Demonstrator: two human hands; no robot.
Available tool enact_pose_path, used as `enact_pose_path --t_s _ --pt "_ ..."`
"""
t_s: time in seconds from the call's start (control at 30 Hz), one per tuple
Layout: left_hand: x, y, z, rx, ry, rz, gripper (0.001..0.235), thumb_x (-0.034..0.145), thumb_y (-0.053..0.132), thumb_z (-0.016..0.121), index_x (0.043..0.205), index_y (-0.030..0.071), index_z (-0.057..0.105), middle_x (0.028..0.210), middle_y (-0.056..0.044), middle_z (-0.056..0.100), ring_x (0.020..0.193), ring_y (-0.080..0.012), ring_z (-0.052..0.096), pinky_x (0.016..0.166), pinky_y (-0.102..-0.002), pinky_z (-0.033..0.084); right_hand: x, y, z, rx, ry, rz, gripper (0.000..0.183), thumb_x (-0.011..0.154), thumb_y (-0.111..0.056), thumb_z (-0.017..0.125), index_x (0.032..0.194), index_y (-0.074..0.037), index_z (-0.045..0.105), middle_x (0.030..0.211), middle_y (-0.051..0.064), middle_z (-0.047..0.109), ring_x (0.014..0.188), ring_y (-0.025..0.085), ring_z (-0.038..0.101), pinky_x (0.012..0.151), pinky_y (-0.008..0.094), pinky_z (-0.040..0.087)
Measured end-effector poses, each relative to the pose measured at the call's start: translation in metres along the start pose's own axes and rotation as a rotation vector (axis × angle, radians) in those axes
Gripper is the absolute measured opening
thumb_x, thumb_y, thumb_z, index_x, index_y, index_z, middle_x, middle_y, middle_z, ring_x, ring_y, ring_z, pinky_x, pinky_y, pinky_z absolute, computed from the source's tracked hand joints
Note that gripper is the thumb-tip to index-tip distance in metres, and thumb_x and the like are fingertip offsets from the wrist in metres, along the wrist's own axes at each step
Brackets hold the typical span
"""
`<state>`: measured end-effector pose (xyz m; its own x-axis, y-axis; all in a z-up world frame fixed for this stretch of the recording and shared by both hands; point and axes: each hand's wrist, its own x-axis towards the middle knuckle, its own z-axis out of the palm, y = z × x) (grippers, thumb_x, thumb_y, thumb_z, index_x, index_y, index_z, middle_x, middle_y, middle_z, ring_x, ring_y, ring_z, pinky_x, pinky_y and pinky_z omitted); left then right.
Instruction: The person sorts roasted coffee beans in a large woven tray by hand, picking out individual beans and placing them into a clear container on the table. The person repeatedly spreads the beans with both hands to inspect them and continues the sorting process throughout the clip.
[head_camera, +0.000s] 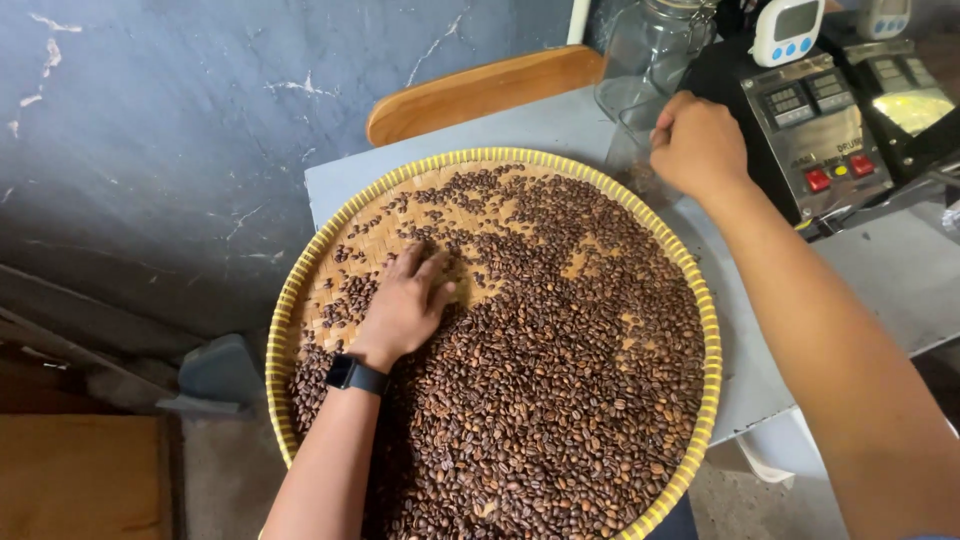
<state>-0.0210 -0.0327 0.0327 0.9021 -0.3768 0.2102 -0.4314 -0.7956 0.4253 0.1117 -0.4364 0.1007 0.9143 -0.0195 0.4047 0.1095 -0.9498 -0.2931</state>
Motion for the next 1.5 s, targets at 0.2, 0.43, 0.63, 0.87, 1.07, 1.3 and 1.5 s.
enact_pose_path --t_s 0.2,0.43,0.63,0.87,1.07,1.3,1.5 --pt "-0.008 0.08 -0.031 -0.142 -0.339 -0.007 0.104 0.084 0.087 0.035 0.156 0.011 0.04 0.16 -0.033 0.027 0.152 -0.0474 0.017 0.124 -0.063 0.008 -0.041 -0.034 0.018 0.017 0.105 -0.196 0.015 0.096 -0.016 0.067 0.108 -0.009 0.068 0.091 0.014 0.068 0.095 0.042 0.07 0.085 0.052 0.054" --pt "-0.027 0.127 -0.014 -0.093 -0.507 0.329 0.111 0.072 0.083 0.05 0.16 0.017 0.031 0.161 -0.039 0.022 0.151 -0.0557 0.012 0.122 -0.069 0.006 -0.106 -0.082 0.048 0.358 -0.075 -0.332 0.019 0.09 -0.016 0.07 0.108 -0.01 0.07 0.09 0.016 0.071 0.097 0.043 0.068 0.079 0.051 0.056" --pt "-0.033 0.122 0.039 0.044 -0.289 0.578 0.049 0.093 0.045 0.061 0.135 0.02 0.063 0.135 -0.016 0.059 0.132 -0.0371 0.051 0.112 -0.056 0.04 -0.11 -0.072 0.062 0.295 0.011 -0.394 0.017 0.088 -0.012 0.073 0.105 -0.013 0.071 0.086 0.008 0.07 0.09 0.036 0.071 0.072 0.045 0.058" --pt "-0.007 0.083 0.024 -0.088 -0.022 0.518 0.013 0.102 0.017 0.055 0.109 0.01 0.064 0.078 -0.008 0.07 0.071 -0.0257 0.073 0.067 -0.038 0.065 -0.113 -0.063 0.065 0.327 -0.058 -0.457 0.011 0.086 -0.01 0.073 0.097 -0.011 0.071 0.084 0.008 0.07 0.082 0.035 0.07 0.061 0.046 0.058" --pt "-0.001 0.043 -0.01 -0.053 -0.001 0.25 0.016 0.102 0.028 0.062 0.105 0.016 0.071 0.089 -0.009 0.075 0.079 -0.0299 0.077 0.071 -0.041 0.063 -0.12 -0.08 0.041 0.479 -0.24 -0.474 0.01 0.083 0.0 0.071 0.091 -0.006 0.073 0.077 0.014 0.072 0.079 0.038 0.072 0.065 0.046 0.059" --pt "0.001 0.037 -0.028 -0.196 0.038 0.21 0.023 0.087 0.021 0.075 0.11 0.015 0.075 0.114 -0.01 0.071 0.103 -0.0395 0.072 0.091 -0.053 0.057 -0.117 -0.076 0.032 0.537 -0.419 -0.518 0.013 0.08 0.002 0.068 0.087 -0.007 0.074 0.083 0.008 0.074 0.07 0.024 0.066 0.06 0.037 0.055" --pt "-0.001 0.029 -0.017 -0.196 -0.015 0.181 0.052 0.082 0.034 0.079 0.13 0.017 0.068 0.14 -0.016 0.056 0.115 -0.0468 0.064 0.107 -0.072 0.039 -0.118 -0.08 0.03 0.47 -0.523 -0.491 0.013 0.079 -0.006 0.074 0.091 -0.006 0.077 0.087 0.009 0.076 0.072 0.024 0.065 0.068 0.041 0.054"
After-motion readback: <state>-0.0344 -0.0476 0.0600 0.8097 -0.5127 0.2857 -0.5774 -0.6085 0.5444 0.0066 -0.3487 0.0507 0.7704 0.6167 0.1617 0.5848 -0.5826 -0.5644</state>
